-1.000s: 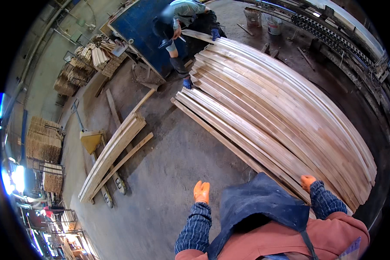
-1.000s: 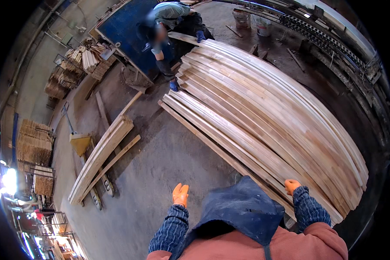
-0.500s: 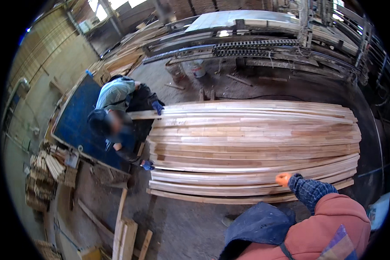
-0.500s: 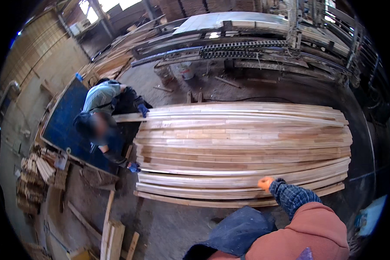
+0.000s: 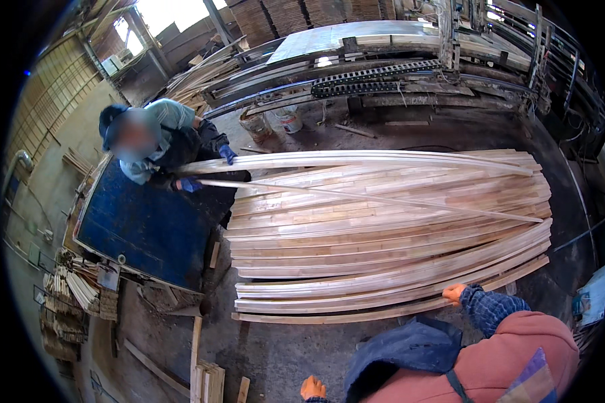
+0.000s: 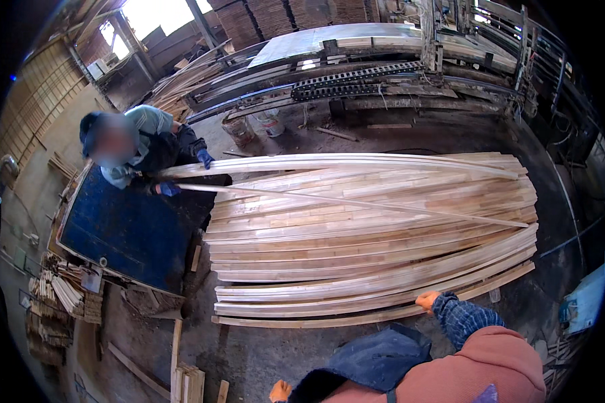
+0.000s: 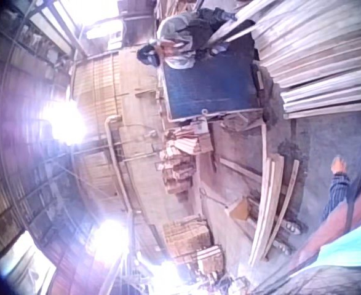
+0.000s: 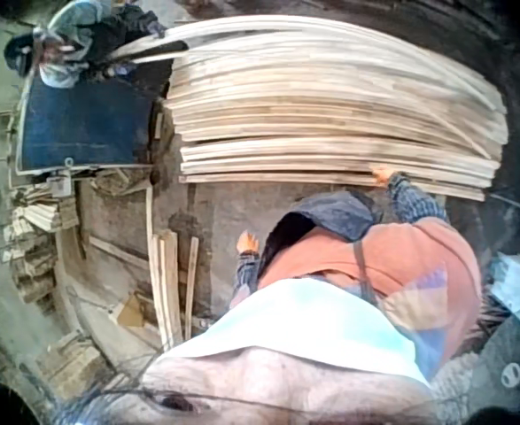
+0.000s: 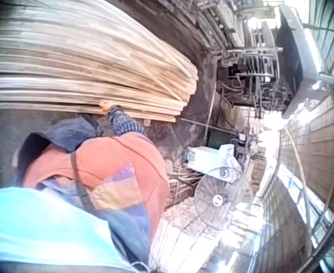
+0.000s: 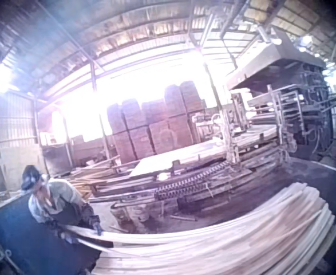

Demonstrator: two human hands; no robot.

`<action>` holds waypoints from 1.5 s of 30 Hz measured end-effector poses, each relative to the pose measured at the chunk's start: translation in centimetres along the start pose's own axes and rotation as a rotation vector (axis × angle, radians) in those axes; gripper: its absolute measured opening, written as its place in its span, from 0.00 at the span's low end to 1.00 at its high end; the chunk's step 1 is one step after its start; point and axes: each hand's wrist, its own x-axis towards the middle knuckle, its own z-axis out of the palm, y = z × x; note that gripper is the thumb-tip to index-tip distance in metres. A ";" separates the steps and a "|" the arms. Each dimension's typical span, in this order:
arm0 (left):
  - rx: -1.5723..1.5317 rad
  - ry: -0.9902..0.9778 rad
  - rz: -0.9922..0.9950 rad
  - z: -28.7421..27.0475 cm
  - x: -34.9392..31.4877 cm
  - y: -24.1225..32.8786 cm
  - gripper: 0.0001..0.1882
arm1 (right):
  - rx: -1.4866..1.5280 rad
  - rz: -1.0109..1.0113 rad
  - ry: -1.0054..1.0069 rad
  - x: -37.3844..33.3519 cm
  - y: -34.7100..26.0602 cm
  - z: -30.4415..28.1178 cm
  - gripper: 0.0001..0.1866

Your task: The person operates a control panel, then picks up long wood planks and feeds them into a processing machine.

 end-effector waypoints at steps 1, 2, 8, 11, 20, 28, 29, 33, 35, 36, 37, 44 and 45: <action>0.031 -0.030 -0.017 -0.4 0.3 -0.9 0.25 | 0.032 -0.023 0.002 0.6 -0.6 0.8 0.20; 0.059 -0.060 -0.032 -0.8 0.4 -1.7 0.25 | 0.165 0.104 -0.013 1.1 -1.1 1.1 0.18; 0.123 -0.169 0.094 -1.9 -2.9 3.6 0.16 | 0.678 0.170 -0.160 -2.6 -2.9 -2.1 0.11; -0.092 -0.210 0.140 1.0 -1.8 1.0 0.14 | 0.824 0.106 -0.244 -4.1 -2.6 -1.9 0.10; -0.853 -0.339 0.034 5.0 0.7 3.4 0.15 | 0.522 0.376 -0.008 -3.5 -2.8 -4.2 0.10; 0.065 -0.158 0.367 4.0 -0.3 4.8 0.13 | 0.653 0.218 -0.072 -1.1 -2.6 -4.6 0.06; 0.093 -0.166 0.364 3.8 -0.3 4.9 0.13 | 0.658 0.204 -0.101 -0.7 -2.3 -4.5 0.07; -0.298 -0.288 0.072 4.0 -1.0 3.4 0.10 | 0.534 0.223 -0.032 -0.3 -3.5 -2.9 0.16; -0.647 -0.346 -0.003 4.4 0.6 5.3 0.08 | 0.598 0.151 -0.182 1.3 0.5 -5.5 0.20; -0.737 -0.374 -0.031 3.7 -0.1 4.1 0.07 | 0.534 0.181 -0.045 1.0 0.2 -2.7 0.22; -0.795 -0.346 -0.029 3.1 -0.7 3.4 0.06 | 0.464 0.216 -0.049 0.6 -0.2 -2.0 0.24; -0.629 -0.227 0.051 1.5 -1.0 5.1 0.07 | 0.411 0.170 0.050 -2.6 -5.2 -2.4 0.24; -0.460 -0.227 0.048 1.8 -0.4 5.2 0.09 | 0.408 0.157 0.062 -2.3 -5.3 -2.9 0.24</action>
